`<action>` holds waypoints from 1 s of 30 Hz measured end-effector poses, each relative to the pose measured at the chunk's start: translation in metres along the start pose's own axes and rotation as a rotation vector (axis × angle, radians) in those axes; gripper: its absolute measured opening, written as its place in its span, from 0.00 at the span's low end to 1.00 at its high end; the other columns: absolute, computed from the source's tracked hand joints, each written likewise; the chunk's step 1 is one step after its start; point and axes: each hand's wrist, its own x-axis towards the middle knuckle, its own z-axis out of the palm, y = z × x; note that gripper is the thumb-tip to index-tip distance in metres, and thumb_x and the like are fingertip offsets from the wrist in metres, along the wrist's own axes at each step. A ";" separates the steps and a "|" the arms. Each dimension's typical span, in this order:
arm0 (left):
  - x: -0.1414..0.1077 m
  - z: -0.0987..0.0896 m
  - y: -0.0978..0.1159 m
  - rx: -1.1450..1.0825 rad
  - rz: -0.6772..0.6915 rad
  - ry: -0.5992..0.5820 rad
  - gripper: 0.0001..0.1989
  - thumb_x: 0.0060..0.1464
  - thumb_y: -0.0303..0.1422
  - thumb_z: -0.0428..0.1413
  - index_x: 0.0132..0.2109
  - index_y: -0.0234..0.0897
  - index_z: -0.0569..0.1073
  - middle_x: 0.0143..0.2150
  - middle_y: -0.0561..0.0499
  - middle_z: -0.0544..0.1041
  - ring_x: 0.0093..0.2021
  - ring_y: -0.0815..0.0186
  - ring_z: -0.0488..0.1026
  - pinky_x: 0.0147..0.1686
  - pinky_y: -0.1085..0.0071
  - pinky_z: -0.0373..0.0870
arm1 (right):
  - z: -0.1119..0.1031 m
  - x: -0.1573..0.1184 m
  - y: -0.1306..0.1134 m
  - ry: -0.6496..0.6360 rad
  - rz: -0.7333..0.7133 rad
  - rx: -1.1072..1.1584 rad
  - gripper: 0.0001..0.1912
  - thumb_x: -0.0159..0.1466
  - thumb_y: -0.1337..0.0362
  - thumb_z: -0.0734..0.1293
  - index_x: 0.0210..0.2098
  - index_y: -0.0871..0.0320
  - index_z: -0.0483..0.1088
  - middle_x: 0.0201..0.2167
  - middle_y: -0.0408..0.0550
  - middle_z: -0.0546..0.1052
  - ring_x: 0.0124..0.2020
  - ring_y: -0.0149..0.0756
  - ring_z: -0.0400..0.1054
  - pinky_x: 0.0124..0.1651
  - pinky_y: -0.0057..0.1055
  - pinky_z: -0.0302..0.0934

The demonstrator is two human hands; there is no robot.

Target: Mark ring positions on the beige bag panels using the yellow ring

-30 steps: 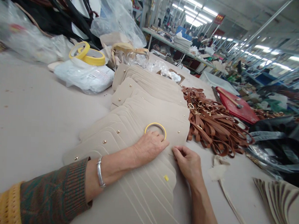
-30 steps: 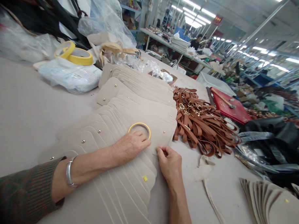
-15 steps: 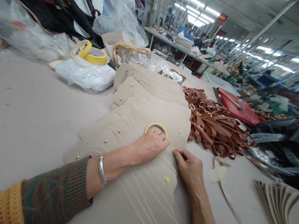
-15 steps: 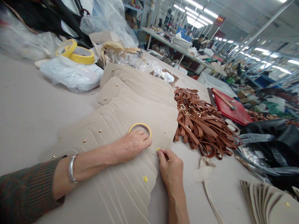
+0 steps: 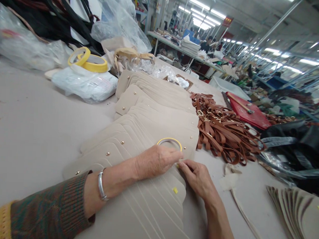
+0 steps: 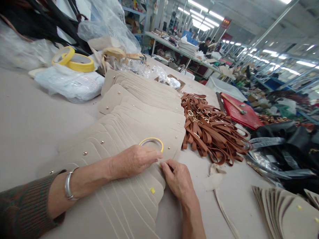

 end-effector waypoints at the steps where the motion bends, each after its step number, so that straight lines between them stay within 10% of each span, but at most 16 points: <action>1: -0.001 0.001 0.000 -0.017 0.003 0.014 0.12 0.63 0.25 0.46 0.52 0.35 0.65 0.39 0.49 0.75 0.39 0.66 0.73 0.39 0.72 0.69 | -0.001 -0.001 0.001 0.018 0.008 0.061 0.19 0.64 0.55 0.60 0.24 0.58 0.74 0.20 0.42 0.75 0.23 0.33 0.67 0.27 0.26 0.57; 8: -0.004 0.009 -0.001 -0.019 -0.066 0.062 0.21 0.65 0.30 0.45 0.63 0.32 0.53 0.42 0.45 0.78 0.39 0.63 0.77 0.37 0.69 0.73 | 0.005 -0.006 -0.010 0.369 -0.191 0.311 0.12 0.60 0.62 0.67 0.42 0.57 0.75 0.38 0.49 0.79 0.35 0.36 0.72 0.40 0.32 0.66; 19: -0.001 0.005 0.001 0.047 -0.079 -0.003 0.04 0.63 0.27 0.46 0.41 0.35 0.65 0.32 0.53 0.73 0.33 0.67 0.73 0.30 0.74 0.65 | 0.017 -0.001 -0.020 0.553 -0.407 -0.102 0.07 0.60 0.69 0.62 0.32 0.57 0.73 0.25 0.43 0.77 0.24 0.28 0.69 0.32 0.25 0.63; 30: 0.006 -0.002 0.010 0.156 -0.033 0.131 0.09 0.63 0.26 0.43 0.38 0.35 0.67 0.30 0.52 0.69 0.30 0.67 0.67 0.29 0.72 0.62 | 0.016 0.013 -0.024 0.398 0.231 0.794 0.12 0.53 0.56 0.70 0.25 0.59 0.71 0.14 0.39 0.70 0.15 0.27 0.62 0.20 0.24 0.59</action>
